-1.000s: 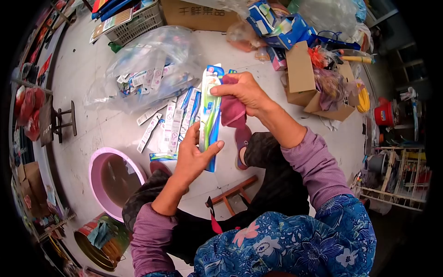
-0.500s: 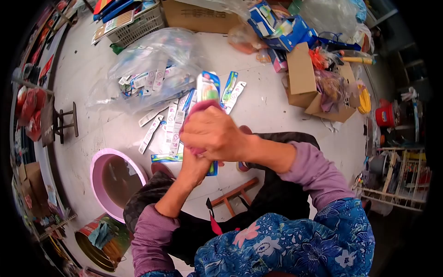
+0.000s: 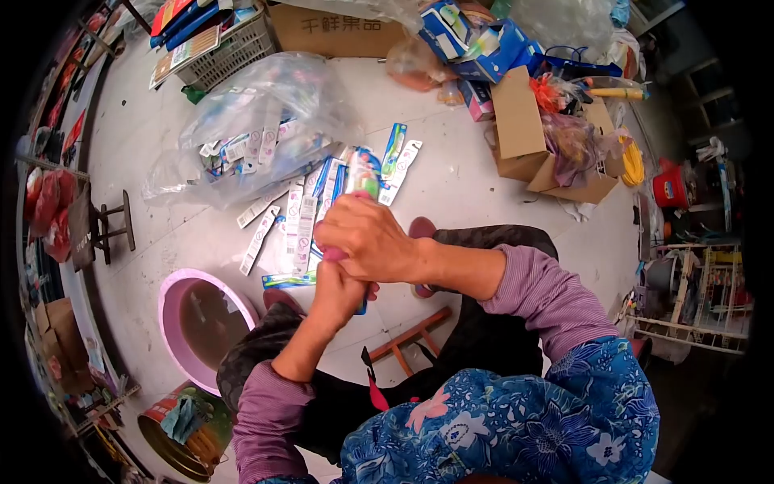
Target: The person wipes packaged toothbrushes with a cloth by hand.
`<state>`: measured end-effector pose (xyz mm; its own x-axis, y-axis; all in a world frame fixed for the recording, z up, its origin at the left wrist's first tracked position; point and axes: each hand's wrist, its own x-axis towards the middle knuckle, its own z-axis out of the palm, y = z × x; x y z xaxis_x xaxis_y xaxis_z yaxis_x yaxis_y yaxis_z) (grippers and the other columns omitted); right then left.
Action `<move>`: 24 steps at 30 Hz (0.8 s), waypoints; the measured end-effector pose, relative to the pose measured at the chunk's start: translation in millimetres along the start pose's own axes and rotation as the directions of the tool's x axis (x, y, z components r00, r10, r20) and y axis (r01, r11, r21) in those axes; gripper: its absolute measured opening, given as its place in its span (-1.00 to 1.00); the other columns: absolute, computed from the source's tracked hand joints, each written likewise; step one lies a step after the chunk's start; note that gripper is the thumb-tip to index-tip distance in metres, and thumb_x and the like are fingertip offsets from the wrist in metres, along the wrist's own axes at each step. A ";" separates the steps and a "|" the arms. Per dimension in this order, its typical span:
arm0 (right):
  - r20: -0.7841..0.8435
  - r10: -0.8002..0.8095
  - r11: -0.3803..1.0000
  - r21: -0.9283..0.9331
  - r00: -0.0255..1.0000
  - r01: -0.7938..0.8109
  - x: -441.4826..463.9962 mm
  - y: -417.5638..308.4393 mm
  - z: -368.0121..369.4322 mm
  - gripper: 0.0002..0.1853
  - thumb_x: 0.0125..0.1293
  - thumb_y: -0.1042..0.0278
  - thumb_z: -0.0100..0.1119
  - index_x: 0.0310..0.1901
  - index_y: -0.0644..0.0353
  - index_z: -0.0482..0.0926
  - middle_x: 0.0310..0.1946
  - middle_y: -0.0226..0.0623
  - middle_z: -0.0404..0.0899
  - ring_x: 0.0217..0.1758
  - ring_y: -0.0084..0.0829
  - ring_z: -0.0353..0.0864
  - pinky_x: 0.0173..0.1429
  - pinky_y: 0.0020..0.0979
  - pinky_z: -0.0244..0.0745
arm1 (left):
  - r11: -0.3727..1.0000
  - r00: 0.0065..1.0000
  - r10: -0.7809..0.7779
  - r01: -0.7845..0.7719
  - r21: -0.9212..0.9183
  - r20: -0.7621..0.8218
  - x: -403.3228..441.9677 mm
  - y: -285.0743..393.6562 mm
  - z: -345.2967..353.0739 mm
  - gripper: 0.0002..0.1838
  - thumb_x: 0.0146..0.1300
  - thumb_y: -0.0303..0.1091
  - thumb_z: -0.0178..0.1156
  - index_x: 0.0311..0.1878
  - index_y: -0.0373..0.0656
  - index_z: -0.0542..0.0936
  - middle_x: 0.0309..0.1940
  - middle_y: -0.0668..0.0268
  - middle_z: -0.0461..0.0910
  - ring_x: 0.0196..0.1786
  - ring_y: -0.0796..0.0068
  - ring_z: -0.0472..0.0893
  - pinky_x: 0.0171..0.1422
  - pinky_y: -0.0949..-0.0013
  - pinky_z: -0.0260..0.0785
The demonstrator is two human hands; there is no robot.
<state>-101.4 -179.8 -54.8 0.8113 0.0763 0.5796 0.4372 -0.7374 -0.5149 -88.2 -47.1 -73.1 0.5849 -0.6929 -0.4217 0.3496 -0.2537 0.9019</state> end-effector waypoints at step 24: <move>0.777 0.452 0.833 -0.191 0.439 -0.520 14.0 61.1 -94.6 -0.53 -0.10 0.29 0.41 -0.04 0.03 0.67 -0.25 -0.24 0.69 -0.19 -0.32 0.65 -0.09 -0.35 0.49 | 0.577 0.954 0.028 -0.259 0.775 0.298 8.2 40.9 -70.7 -0.56 -0.14 -0.42 0.19 -0.06 -0.23 0.59 -0.45 -0.05 0.56 -0.29 -0.06 0.57 -0.15 0.10 0.41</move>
<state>-100.0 -287.4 -18.4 0.8550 0.2211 -0.4692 -0.1320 -0.7821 -0.6090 -17.4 -15.5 -46.4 0.3499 -0.8694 -0.3489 -0.5167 -0.4897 0.7023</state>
